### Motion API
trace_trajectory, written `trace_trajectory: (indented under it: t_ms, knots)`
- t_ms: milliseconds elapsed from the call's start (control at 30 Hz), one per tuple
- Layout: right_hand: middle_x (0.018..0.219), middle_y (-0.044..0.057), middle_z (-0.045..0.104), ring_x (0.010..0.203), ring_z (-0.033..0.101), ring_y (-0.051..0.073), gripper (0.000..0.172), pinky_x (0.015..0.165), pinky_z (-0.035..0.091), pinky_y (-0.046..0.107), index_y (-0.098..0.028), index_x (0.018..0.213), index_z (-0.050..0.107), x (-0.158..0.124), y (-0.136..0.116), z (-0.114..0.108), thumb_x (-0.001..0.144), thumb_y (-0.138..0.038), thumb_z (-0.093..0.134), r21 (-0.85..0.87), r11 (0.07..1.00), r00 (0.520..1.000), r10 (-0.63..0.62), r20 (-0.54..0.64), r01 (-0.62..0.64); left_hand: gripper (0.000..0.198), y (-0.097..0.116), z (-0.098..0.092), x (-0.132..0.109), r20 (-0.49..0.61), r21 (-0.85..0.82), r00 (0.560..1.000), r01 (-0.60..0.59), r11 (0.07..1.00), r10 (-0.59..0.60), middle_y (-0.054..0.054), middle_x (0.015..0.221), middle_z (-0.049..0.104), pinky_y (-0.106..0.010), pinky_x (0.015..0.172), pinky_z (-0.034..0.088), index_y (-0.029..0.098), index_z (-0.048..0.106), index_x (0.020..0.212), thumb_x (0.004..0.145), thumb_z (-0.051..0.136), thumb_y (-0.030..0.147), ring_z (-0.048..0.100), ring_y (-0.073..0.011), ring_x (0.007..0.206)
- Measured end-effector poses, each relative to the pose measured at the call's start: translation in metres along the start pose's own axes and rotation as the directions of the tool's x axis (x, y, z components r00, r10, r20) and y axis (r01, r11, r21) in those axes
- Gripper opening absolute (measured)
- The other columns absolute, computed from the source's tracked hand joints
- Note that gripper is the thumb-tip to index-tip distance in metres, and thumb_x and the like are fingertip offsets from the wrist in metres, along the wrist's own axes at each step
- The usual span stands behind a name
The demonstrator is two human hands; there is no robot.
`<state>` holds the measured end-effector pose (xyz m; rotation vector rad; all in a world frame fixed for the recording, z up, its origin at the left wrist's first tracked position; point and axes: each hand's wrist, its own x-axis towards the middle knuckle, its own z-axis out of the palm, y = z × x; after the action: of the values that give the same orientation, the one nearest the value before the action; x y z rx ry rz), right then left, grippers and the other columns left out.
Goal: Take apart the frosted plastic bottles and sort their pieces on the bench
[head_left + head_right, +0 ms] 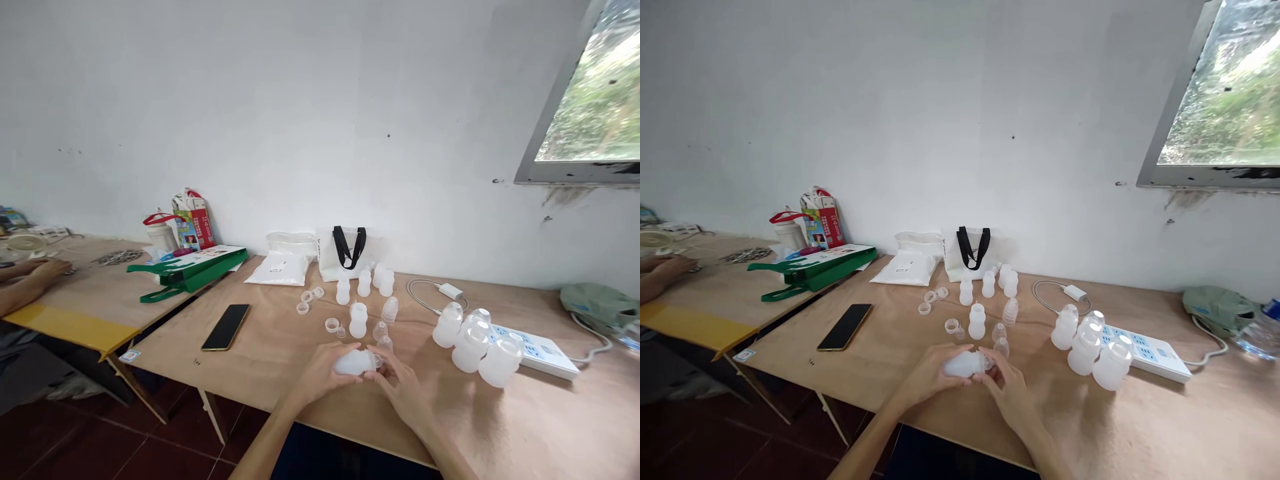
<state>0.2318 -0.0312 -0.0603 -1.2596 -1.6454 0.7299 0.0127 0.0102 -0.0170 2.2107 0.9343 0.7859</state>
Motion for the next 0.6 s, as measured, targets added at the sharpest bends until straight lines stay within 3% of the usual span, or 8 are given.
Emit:
trace_trajectory:
  t_ms: [167, 367, 500, 600]
  knots:
    - [0.083, 0.002, 0.070, 0.072, 0.065, 0.019, 0.048, 0.070, 0.056, 0.032, -0.030, 0.138, 0.058, -0.004, 0.002, -0.002, 0.096, -0.052, 0.051, 0.066, 0.998, 0.993, -0.011, 0.116, 0.003, 0.066, -0.002, -0.007, -0.002, 0.007, 0.015, 1.000, 0.019, 1.000, -0.019, -0.006, 0.121, 0.073, -0.034, 0.093, 0.052, 0.026, 0.064, 0.133, 0.074, 0.081, 0.050, 0.069, -0.0269, 0.107]
    - [0.079, 0.002, 0.066, 0.071, 0.063, 0.019, 0.047, 0.071, 0.054, 0.032, -0.026, 0.136, 0.059, 0.003, -0.014, -0.008, 0.098, -0.052, 0.047, 0.143, 0.990, 0.993, -0.006, 0.118, -0.011, 0.064, 0.005, -0.015, -0.003, -0.015, 0.048, 0.999, -0.037, 0.998, 0.037, -0.005, 0.127, 0.070, -0.035, 0.098, 0.050, 0.028, 0.062, 0.135, 0.077, 0.079, 0.049, 0.067, -0.0265, 0.111]
    - [0.083, 0.002, 0.068, 0.071, 0.064, 0.018, 0.042, 0.069, 0.054, 0.031, -0.025, 0.123, 0.060, 0.014, -0.025, -0.010, 0.096, -0.055, 0.050, 0.196, 0.980, 0.990, 0.011, 0.142, -0.039, 0.063, 0.004, -0.017, -0.004, -0.111, 0.100, 0.991, -0.057, 0.993, 0.068, -0.005, 0.132, 0.067, -0.036, 0.104, 0.047, 0.029, 0.060, 0.137, 0.079, 0.078, 0.048, 0.064, -0.0265, 0.118]
    - [0.078, 0.002, 0.067, 0.067, 0.063, 0.018, 0.039, 0.064, 0.052, 0.029, -0.024, 0.101, 0.063, 0.014, -0.026, -0.007, 0.094, -0.060, 0.052, 0.151, 0.988, 0.995, 0.022, 0.095, -0.036, 0.063, 0.004, -0.016, -0.007, -0.095, 0.125, 0.993, -0.057, 0.990, 0.069, -0.005, 0.130, 0.068, -0.034, 0.101, 0.048, 0.029, 0.060, 0.137, 0.079, 0.079, 0.047, 0.065, -0.0260, 0.116]
